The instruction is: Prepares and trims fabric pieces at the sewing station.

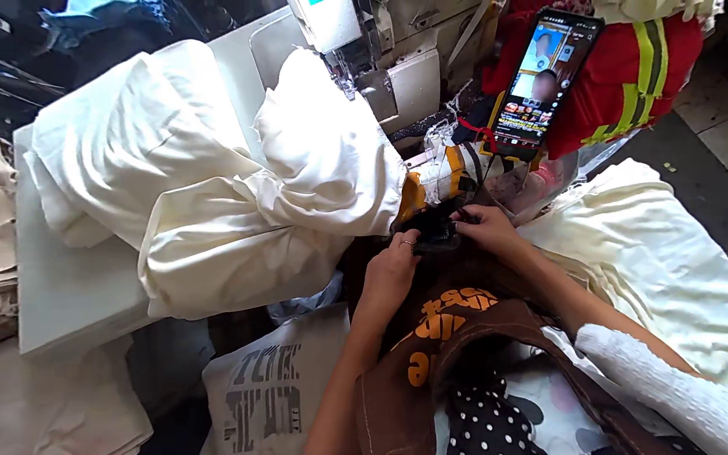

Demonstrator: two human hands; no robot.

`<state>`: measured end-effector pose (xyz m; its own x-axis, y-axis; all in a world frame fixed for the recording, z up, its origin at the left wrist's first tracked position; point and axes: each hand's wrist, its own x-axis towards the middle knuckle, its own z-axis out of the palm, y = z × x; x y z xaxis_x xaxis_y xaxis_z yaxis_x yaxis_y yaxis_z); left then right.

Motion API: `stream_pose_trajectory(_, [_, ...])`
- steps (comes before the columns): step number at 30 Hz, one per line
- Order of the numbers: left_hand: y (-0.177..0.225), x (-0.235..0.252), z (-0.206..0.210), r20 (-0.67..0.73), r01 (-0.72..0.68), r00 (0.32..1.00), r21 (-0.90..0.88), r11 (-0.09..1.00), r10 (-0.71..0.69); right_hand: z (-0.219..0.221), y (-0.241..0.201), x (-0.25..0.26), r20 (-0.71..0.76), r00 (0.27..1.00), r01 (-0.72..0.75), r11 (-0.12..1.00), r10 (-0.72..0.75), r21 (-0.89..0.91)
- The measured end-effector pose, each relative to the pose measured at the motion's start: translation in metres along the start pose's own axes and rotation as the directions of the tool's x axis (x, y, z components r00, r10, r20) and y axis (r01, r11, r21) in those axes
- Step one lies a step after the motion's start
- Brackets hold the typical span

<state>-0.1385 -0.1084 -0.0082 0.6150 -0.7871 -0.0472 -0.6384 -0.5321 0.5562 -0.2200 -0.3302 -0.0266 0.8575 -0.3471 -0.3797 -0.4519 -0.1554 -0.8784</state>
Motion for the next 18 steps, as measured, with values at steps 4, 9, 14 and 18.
stream_pose_trajectory(4, [0.003, 0.006, 0.005, -0.078, -0.019, 0.997, -0.112, 0.994, 0.010, -0.007, -0.008, -0.001, 0.113, 0.983, -0.180, 0.899, 0.147, 0.399])
stream_pose_trajectory(9, [0.011, 0.029, 0.023, -0.233, -0.085, 0.971, -0.168, 0.982, 0.044, 0.003, -0.006, -0.001, 0.169, 0.966, -0.256, 0.798, 0.194, 0.546])
stream_pose_trajectory(14, [0.008, 0.038, 0.028, -0.289, -0.120, 0.956, -0.234, 0.965, 0.049, 0.011, -0.005, -0.002, 0.104, 0.986, -0.167, 0.844, 0.132, 0.510])
stream_pose_trajectory(18, [0.000, 0.040, 0.020, -0.117, -0.195, 0.979, -0.313, 0.930, 0.166, 0.007, -0.002, 0.001, 0.018, 0.958, 0.286, 0.958, -0.286, -0.023])
